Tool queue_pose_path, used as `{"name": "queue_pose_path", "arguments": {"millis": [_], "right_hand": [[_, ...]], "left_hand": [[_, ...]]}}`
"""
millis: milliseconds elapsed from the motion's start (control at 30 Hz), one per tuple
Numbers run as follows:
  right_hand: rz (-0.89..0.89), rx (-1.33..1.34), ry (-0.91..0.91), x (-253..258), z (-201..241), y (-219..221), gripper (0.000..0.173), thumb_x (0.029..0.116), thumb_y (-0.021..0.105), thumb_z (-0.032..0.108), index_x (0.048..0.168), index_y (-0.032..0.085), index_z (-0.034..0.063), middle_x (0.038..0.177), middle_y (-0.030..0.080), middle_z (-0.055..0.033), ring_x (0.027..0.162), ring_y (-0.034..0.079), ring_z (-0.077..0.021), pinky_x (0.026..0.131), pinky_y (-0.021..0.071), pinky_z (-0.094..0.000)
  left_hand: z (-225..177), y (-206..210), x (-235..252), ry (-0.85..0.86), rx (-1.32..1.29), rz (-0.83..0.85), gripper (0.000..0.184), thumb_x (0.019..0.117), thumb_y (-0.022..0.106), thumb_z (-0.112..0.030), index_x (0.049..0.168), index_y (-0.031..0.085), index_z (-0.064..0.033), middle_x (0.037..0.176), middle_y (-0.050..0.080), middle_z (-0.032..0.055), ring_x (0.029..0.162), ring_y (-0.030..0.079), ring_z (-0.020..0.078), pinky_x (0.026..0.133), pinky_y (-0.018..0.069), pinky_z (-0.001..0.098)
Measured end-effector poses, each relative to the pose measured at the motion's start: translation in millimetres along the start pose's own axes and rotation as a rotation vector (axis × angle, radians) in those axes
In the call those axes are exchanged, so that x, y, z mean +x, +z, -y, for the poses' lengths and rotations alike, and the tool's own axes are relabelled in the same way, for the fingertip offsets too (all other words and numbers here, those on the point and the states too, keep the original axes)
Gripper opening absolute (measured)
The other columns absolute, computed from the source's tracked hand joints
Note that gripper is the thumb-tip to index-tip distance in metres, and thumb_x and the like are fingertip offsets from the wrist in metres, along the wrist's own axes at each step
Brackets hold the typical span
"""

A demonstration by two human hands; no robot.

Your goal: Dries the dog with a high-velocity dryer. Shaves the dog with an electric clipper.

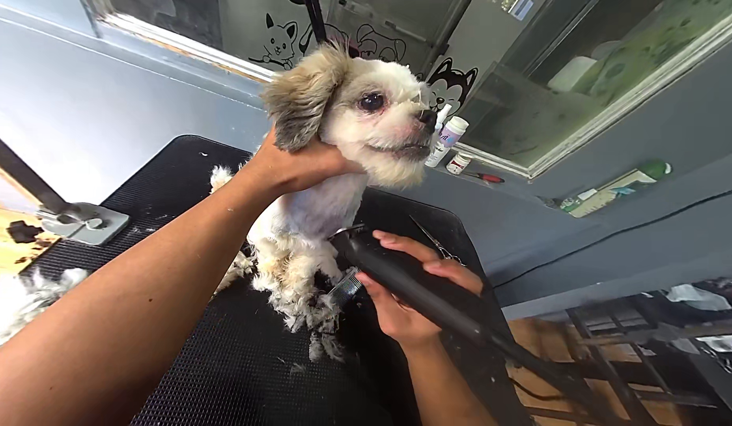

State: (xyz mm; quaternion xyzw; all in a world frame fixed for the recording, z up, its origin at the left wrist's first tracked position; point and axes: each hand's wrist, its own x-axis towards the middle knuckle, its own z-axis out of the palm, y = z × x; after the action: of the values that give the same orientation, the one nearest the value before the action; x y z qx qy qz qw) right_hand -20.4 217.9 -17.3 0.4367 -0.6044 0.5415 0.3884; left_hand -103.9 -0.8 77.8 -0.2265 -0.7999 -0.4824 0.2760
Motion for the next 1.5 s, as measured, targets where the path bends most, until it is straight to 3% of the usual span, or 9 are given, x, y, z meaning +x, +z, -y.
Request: {"name": "queue_pose_path", "arguments": {"millis": [133, 267, 467, 667, 867, 1100, 1233, 1367, 1500], "right_hand": [[0.056, -0.015, -0.09, -24, -24, 16, 0.065, 0.0768, 0.088, 0.002, 0.13, 0.054, 0.0185, 0.124, 0.068, -0.0088, 0.121, 0.066, -0.0323, 0.105, 0.0562, -0.0532], [0.219, 0.074, 0.071, -41, -31, 10, 0.063, 0.0758, 0.087, -0.002, 0.129, 0.057, 0.0146, 0.129, 0.067, -0.0139, 0.126, 0.062, -0.0366, 0.107, 0.0543, -0.0559], [-0.035, -0.17, -0.13, -19, -1, 16, 0.069, 0.0733, 0.092, 0.007, 0.13, 0.057, 0.023, 0.122, 0.071, -0.0028, 0.116, 0.069, -0.0296, 0.1, 0.0606, -0.0523], [0.234, -0.027, 0.058, -49, -30, 27, 0.055, 0.0776, 0.087, 0.003, 0.123, 0.057, 0.012, 0.129, 0.066, -0.0137, 0.126, 0.063, -0.0336, 0.104, 0.0569, -0.0523], [-0.085, 0.115, 0.172, 26, 6, -22, 0.071, 0.077, 0.089, 0.005, 0.133, 0.048, 0.0219, 0.122, 0.071, -0.0085, 0.114, 0.069, -0.0328, 0.1, 0.0588, -0.0529], [-0.024, 0.297, 0.146, 43, -41, -21, 0.064, 0.0727, 0.085, -0.006, 0.122, 0.046, 0.0048, 0.112, 0.071, -0.0197, 0.108, 0.071, -0.0354, 0.096, 0.0599, -0.0525], [-0.023, 0.288, 0.211, 14, -45, -16, 0.06, 0.0736, 0.083, -0.006, 0.12, 0.048, 0.0025, 0.112, 0.071, -0.0201, 0.108, 0.07, -0.0342, 0.097, 0.0593, -0.0508], [0.06, 0.271, 0.343, -16, -50, -9, 0.057, 0.0707, 0.083, -0.008, 0.118, 0.051, -0.0024, 0.114, 0.071, -0.0182, 0.109, 0.07, -0.0288, 0.1, 0.0575, -0.046], [0.419, 0.029, 0.569, -2, -44, -34, 0.066, 0.0717, 0.089, 0.005, 0.13, 0.058, -0.0001, 0.117, 0.071, -0.0063, 0.112, 0.067, -0.0129, 0.101, 0.0554, -0.034]], "left_hand": [[-3, 3, -1, -0.007, 0.013, 0.005, 0.064, 0.0652, 0.086, -0.038, 0.119, 0.065, -0.0095, 0.109, 0.07, -0.0045, 0.105, 0.062, -0.0025, 0.095, 0.0498, 0.0229], [-5, 4, 0, -0.01, 0.014, 0.017, 0.063, 0.065, 0.086, -0.038, 0.118, 0.067, -0.0108, 0.108, 0.07, -0.0049, 0.104, 0.063, -0.0019, 0.094, 0.0503, 0.0245], [-1, 5, 3, 0.017, -0.05, -0.009, 0.065, 0.0648, 0.088, -0.038, 0.12, 0.066, -0.0101, 0.11, 0.071, -0.005, 0.106, 0.063, -0.0031, 0.096, 0.0503, 0.022], [-2, 4, 1, 0.011, -0.051, 0.003, 0.065, 0.0644, 0.088, -0.036, 0.119, 0.066, -0.01, 0.109, 0.07, -0.0056, 0.105, 0.062, -0.0035, 0.095, 0.0504, 0.0214], [-9, -8, -4, -0.109, -0.016, 0.062, 0.054, 0.0699, 0.083, -0.025, 0.116, 0.065, -0.0048, 0.105, 0.069, -0.0028, 0.099, 0.062, -0.0034, 0.092, 0.0498, 0.0211], [7, -15, -18, -0.233, -0.025, 0.143, 0.028, 0.085, 0.071, -0.014, 0.11, 0.064, -0.0035, 0.097, 0.064, -0.0061, 0.09, 0.059, -0.0072, 0.084, 0.0503, 0.0165], [32, -18, -20, -0.146, -0.198, 0.11, 0.038, 0.0801, 0.074, -0.011, 0.115, 0.06, -0.0123, 0.103, 0.065, -0.0125, 0.099, 0.061, -0.0058, 0.088, 0.0529, 0.0181], [33, -22, -22, -0.209, -0.217, 0.096, 0.031, 0.0858, 0.065, -0.007, 0.116, 0.059, -0.0147, 0.1, 0.063, -0.0131, 0.095, 0.06, -0.0049, 0.085, 0.0524, 0.0189], [42, -25, -22, -0.213, -0.342, 0.1, 0.025, 0.0862, 0.071, -0.023, 0.109, 0.061, -0.0243, 0.095, 0.066, -0.0174, 0.091, 0.062, -0.0066, 0.082, 0.0529, 0.017]]}}
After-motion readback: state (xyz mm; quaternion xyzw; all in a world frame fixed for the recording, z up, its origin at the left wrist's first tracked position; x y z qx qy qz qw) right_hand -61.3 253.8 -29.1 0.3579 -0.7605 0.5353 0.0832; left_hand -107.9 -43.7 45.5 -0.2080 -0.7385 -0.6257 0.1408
